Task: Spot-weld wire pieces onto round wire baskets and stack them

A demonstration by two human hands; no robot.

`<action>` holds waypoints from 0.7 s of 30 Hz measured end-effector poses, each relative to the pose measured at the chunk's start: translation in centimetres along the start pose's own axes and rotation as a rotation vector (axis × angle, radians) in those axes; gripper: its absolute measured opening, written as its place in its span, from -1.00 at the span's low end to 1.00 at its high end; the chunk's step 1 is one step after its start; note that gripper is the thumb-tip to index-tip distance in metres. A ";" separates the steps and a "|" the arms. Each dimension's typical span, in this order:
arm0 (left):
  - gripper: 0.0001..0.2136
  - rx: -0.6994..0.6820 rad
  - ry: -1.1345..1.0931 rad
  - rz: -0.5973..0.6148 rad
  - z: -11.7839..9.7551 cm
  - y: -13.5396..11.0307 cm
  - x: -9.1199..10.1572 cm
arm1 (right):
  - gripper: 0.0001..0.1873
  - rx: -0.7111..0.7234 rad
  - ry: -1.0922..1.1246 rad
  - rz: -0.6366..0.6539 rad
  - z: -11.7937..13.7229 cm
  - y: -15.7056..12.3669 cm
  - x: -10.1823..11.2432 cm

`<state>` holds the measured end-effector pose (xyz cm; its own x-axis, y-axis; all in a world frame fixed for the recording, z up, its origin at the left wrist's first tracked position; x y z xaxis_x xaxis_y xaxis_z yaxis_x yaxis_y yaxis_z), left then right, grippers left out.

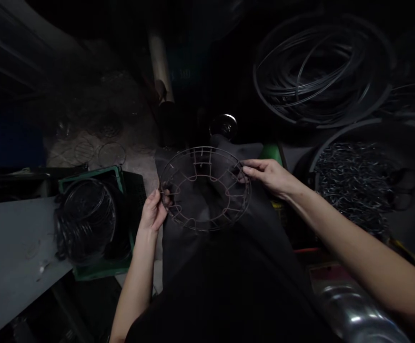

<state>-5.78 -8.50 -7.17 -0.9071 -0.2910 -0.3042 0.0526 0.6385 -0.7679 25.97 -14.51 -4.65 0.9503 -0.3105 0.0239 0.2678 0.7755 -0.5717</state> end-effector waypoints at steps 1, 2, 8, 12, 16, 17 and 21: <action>-0.95 -0.011 -0.009 -0.021 0.1 0.0 -0.2 | -0.44 0.015 -0.005 -0.001 -0.2 0.1 0.0; -0.97 -0.020 -0.017 -0.036 0.3 0.1 -0.4 | -0.43 0.037 -0.018 -0.017 -0.4 0.1 0.0; -0.88 -0.042 -0.047 0.012 1.2 0.4 -0.8 | -0.49 0.300 -0.184 -0.197 -2.3 -1.8 0.0; -0.91 -0.064 -0.036 0.053 1.3 0.4 -0.3 | -0.47 0.282 -0.161 -0.162 -3.6 -3.4 0.3; -0.88 -0.066 -0.066 0.055 1.5 0.4 -0.5 | -0.48 0.171 -0.060 -0.124 -4.4 -3.0 0.4; -0.88 -0.066 -0.071 0.048 1.6 0.4 -0.7 | -0.47 0.180 -0.053 -0.137 -4.4 -2.7 0.5; -0.88 -0.076 -0.078 -0.006 1.8 0.2 -1.1 | -0.48 0.397 -0.138 -0.284 -4.7 -2.8 0.3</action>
<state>-4.06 -9.34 -8.01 -0.8717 -0.3479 -0.3452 0.0127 0.6881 -0.7255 24.75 -19.37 -6.91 0.8359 -0.4852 0.2564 0.5334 0.8284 -0.1713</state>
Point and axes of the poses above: each hand's wrist, its own y-axis towards the middle knuckle, its own x-axis out of the back of the hand, z = x × y, the point moved 2 cm from there along y, towards the middle knuckle, and after that the axes turned 10 degrees about -z, right-handed, at the moved point
